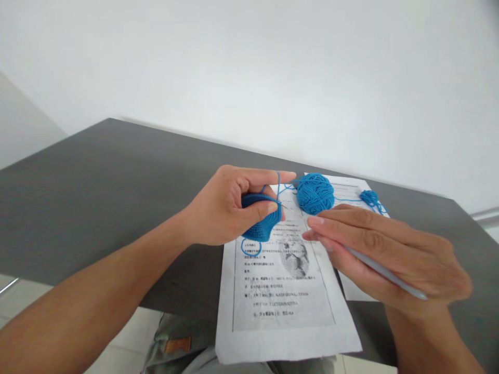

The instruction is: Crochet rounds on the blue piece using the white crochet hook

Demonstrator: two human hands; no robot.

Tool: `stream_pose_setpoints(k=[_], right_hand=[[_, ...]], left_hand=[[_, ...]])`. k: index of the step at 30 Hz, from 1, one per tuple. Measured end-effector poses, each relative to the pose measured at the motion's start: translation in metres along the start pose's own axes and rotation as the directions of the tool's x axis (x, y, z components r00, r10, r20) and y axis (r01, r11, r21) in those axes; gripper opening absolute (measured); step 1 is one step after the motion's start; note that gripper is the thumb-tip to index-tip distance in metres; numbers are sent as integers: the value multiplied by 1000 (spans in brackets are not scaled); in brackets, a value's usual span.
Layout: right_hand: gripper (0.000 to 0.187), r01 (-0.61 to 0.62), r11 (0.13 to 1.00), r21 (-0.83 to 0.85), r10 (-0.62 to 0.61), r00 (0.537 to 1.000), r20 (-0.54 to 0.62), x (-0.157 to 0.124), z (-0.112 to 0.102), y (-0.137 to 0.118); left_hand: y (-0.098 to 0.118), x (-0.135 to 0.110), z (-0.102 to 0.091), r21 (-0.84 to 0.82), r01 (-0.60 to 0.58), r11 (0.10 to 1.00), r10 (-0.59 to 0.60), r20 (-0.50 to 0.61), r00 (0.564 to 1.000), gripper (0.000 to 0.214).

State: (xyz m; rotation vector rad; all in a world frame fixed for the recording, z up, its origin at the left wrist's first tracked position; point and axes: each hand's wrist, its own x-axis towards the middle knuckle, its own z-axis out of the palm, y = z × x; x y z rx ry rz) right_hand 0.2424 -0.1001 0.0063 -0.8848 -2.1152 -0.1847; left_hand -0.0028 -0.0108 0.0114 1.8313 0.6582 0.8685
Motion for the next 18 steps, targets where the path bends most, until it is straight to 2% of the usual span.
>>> stream_pose_setpoints(k=[4, 8, 10, 13, 15, 18], right_hand=[[55, -134, 971, 196, 147, 988, -54, -3, 1, 4], [44, -247, 877, 412, 290, 956, -45, -2, 10, 8], [34, -305, 785, 540, 381, 924, -33, -3, 17, 8], [20, -382, 588, 713, 529, 848, 18, -3, 26, 8], [13, -425, 461, 779, 605, 793, 75, -1, 30, 6], [12, -442, 306, 843, 662, 736, 146, 6, 34, 4]], left_hand=[[-4, 0, 0, -36, -16, 999, 17, 15, 1000, 52], [-7, 0, 1, -71, -44, 997, 45, 19, 999, 52], [-6, 0, 1, -81, -40, 996, 42, 17, 999, 52], [-4, -1, 0, -102, -27, 994, 28, 12, 1000, 51], [-3, -1, 0, -116, -29, 993, 30, 11, 999, 51], [-5, -1, 0, -139, -35, 990, 38, 14, 999, 51]])
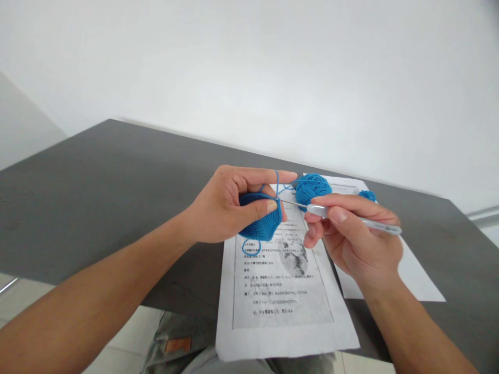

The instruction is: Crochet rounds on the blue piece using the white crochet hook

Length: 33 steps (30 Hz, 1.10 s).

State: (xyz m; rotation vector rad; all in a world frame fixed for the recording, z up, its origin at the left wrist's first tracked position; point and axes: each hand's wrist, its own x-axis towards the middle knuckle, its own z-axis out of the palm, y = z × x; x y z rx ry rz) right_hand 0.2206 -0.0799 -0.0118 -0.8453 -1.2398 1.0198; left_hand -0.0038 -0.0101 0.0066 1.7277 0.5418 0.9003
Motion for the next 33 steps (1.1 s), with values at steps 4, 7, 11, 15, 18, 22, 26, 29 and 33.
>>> stream_pose_setpoints(k=[4, 7, 11, 15, 18, 22, 26, 29, 33], right_hand=[[11, -62, 995, 81, 61, 998, 19, 4, 3, 1], [10, -64, 988, 142, 53, 996, 78, 5, 1, 4], [11, -81, 978, 193, 58, 991, 120, 6, -1, 7], [11, -86, 979, 183, 59, 988, 145, 7, -3, 7], [11, -70, 983, 171, 42, 986, 164, 7, -5, 6], [11, 13, 993, 116, -34, 983, 183, 8, -10, 6], [14, 155, 988, -19, -148, 969, 198, 7, -18, 6], [21, 269, 952, -148, -228, 942, 248, 7, -25, 2], [38, 472, 820, -324, -347, 860, 375, 8, -29, -11]], left_hand=[[-1, 0, 0, -36, 13, 999, -13, 4, 1000, 50], [-1, 0, -1, -46, 42, 998, -42, 3, 999, 50], [0, 0, -1, -81, 73, 994, -73, 9, 997, 50], [-1, 0, -1, -123, 108, 986, -105, 34, 994, 52], [-1, 0, -2, -165, 138, 977, -128, 70, 989, 53], [-1, 0, -4, -217, 161, 963, -139, 112, 984, 56], [-2, 0, -4, -221, 177, 959, -150, 134, 980, 56], [-3, 1, -5, -249, 189, 950, -158, 142, 977, 52], [-4, 3, -7, -319, 224, 921, -162, 208, 965, 49]])
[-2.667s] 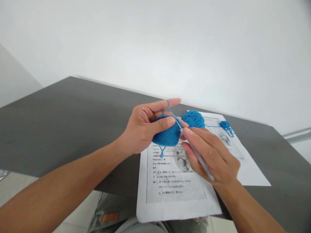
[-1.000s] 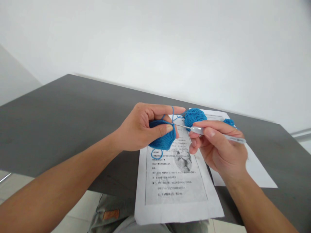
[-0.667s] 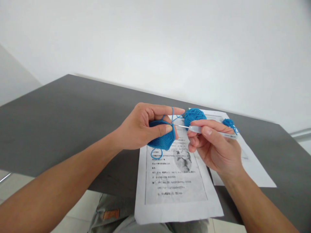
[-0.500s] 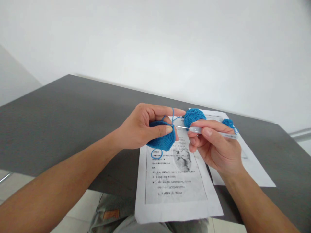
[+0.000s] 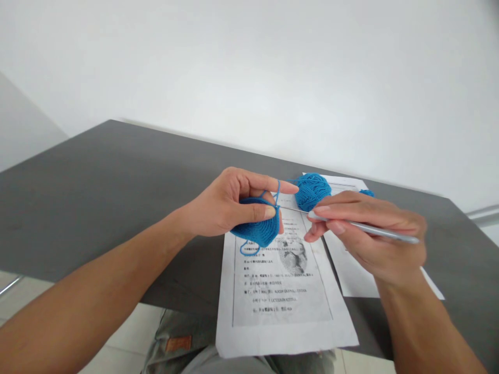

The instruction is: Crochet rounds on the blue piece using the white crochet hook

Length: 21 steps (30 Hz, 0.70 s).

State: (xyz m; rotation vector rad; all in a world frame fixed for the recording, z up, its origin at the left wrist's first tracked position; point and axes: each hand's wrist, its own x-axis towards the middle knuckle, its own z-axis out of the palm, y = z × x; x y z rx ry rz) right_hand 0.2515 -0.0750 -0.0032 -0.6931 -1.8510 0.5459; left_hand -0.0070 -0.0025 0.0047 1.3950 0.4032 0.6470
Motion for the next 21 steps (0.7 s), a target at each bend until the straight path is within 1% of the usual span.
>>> stream_pose_setpoints(k=[2, 4, 7, 10, 14, 21], right_hand=[[48, 54, 993, -108, -48, 997, 56, 2, -5, -5], [53, 70, 983, -171, -56, 994, 90, 3, -9, -10], [53, 56, 976, -213, -32, 993, 116, 3, -11, -17], [52, 54, 968, -246, -19, 990, 142, 5, -12, -23], [52, 66, 969, -237, -26, 986, 167, 6, -13, -24], [50, 74, 987, -144, -60, 993, 98, 6, -6, -15]], left_hand=[[0, 0, -1, 4, 32, 999, -32, 6, 999, 48], [1, 0, -1, 28, 66, 997, -65, -9, 998, 48], [2, 1, -2, 38, 104, 994, -103, -10, 995, 51], [2, 2, -4, 29, 124, 992, -125, 33, 992, 47], [1, 4, -7, 0, 123, 992, -123, 94, 988, 38], [2, 1, -5, -39, 112, 993, -107, 105, 989, 34]])
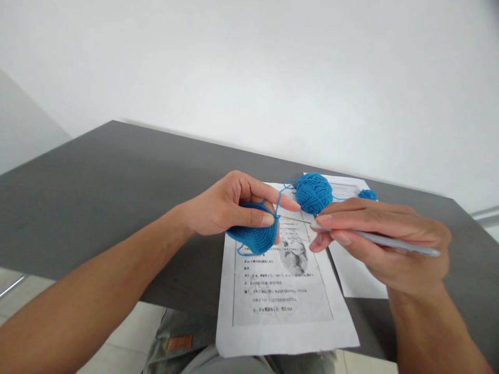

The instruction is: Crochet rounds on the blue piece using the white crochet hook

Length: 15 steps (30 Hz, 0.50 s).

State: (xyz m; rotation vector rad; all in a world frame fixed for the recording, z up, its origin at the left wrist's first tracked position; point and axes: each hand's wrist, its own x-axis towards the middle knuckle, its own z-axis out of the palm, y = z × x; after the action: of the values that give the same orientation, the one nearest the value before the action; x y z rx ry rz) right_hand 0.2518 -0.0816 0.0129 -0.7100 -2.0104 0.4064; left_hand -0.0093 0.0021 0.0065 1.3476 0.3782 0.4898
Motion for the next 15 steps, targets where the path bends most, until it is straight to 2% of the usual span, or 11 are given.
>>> stream_pose_setpoints(k=[4, 10, 15], right_hand=[[49, -13, 1000, 28, 14, 999, -35, -1, 3, 2], [51, -22, 999, -35, 23, 999, 38, -2, -4, -2], [49, -24, 999, -44, 26, 999, 31, -1, -4, -1]], left_hand=[[0, 0, 0, -20, 7, 1000, -7, -10, 1000, 32], [-1, 2, 0, -23, 38, 999, -39, -22, 999, 33], [-4, 2, -1, 37, 37, 999, -36, -30, 999, 46]])
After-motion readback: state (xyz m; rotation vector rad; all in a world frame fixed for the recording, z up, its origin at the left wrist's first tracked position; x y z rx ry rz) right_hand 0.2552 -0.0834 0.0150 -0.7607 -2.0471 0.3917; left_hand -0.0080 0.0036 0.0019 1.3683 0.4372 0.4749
